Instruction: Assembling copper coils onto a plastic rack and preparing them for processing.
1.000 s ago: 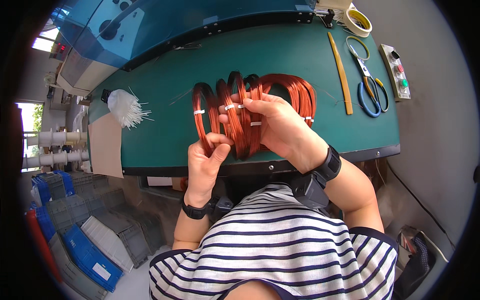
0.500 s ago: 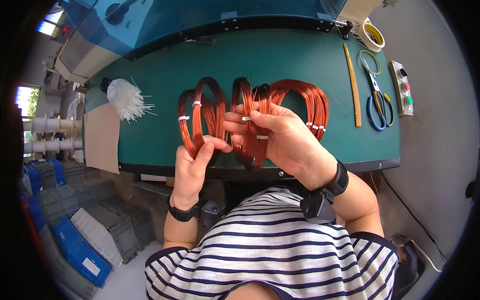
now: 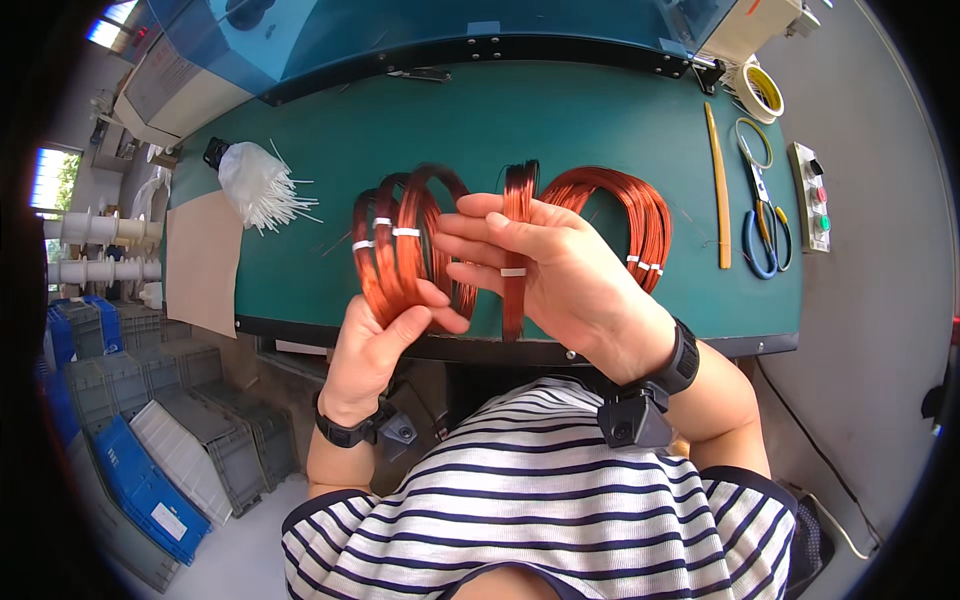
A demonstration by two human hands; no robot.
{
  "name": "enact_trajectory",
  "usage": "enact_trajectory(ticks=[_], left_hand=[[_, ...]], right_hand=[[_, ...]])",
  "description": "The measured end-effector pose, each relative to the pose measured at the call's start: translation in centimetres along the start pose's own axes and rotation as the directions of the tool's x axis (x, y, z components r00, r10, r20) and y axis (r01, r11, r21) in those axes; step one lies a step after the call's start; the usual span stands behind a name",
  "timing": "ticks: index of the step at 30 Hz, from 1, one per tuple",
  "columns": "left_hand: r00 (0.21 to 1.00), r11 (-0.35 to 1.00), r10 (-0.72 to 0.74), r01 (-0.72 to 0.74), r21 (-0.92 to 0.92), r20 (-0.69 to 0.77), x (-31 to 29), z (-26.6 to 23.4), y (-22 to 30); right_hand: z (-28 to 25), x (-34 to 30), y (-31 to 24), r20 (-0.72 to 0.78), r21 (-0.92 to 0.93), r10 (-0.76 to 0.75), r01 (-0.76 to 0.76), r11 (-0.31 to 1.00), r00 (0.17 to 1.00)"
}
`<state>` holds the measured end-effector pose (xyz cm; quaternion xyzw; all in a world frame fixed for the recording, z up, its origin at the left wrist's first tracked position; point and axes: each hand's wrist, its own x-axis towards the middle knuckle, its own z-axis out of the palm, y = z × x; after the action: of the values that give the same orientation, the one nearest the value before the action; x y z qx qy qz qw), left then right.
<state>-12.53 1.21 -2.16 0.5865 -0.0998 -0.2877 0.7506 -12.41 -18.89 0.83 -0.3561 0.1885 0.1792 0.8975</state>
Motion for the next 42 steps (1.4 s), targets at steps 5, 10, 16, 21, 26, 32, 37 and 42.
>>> enact_trajectory(ticks=[5,10,16,21,26,32,37,42], left_hand=[[0.964,0.986,-0.119,0.086,0.145,0.240,1.0,0.7,-0.4],[0.912,0.997,-0.073,0.064,0.037,0.404,1.6,0.1,-1.7],[0.884,0.987,-0.083,0.007,0.163,0.461,1.2,0.3,-2.3],[0.898,0.779,0.159,-0.370,0.507,0.410,0.3,-0.1,-5.1],[0.770,0.475,0.638,-0.382,0.793,-0.011,2.1,-0.7,-1.2],[0.820,0.113,0.572,-0.066,0.991,-0.011,4.7,-2.8,-0.8],[0.984,0.970,-0.037,-0.006,-0.242,-0.175,3.1,0.2,-4.9],[0.983,0.944,-0.065,0.004,-0.330,-0.174,2.8,0.8,-4.9]], right_hand=[[0.9,1.7,0.3,0.017,-0.001,0.092,-0.092,0.996,0.996],[0.0,2.5,1.2,0.153,0.106,0.152,-0.169,0.980,0.976],[0.2,3.9,0.5,0.161,0.084,0.128,-0.142,0.986,0.979],[0.3,3.5,1.2,0.166,0.148,0.108,-0.133,0.980,0.980],[0.6,2.3,1.8,0.224,0.083,0.101,-0.122,0.989,0.969],[0.9,1.2,2.3,0.238,-0.007,0.115,-0.117,0.993,0.964],[0.8,1.7,3.0,0.262,0.044,0.083,-0.097,0.994,0.961],[0.4,1.7,2.7,0.285,0.040,0.084,-0.100,0.994,0.955]])
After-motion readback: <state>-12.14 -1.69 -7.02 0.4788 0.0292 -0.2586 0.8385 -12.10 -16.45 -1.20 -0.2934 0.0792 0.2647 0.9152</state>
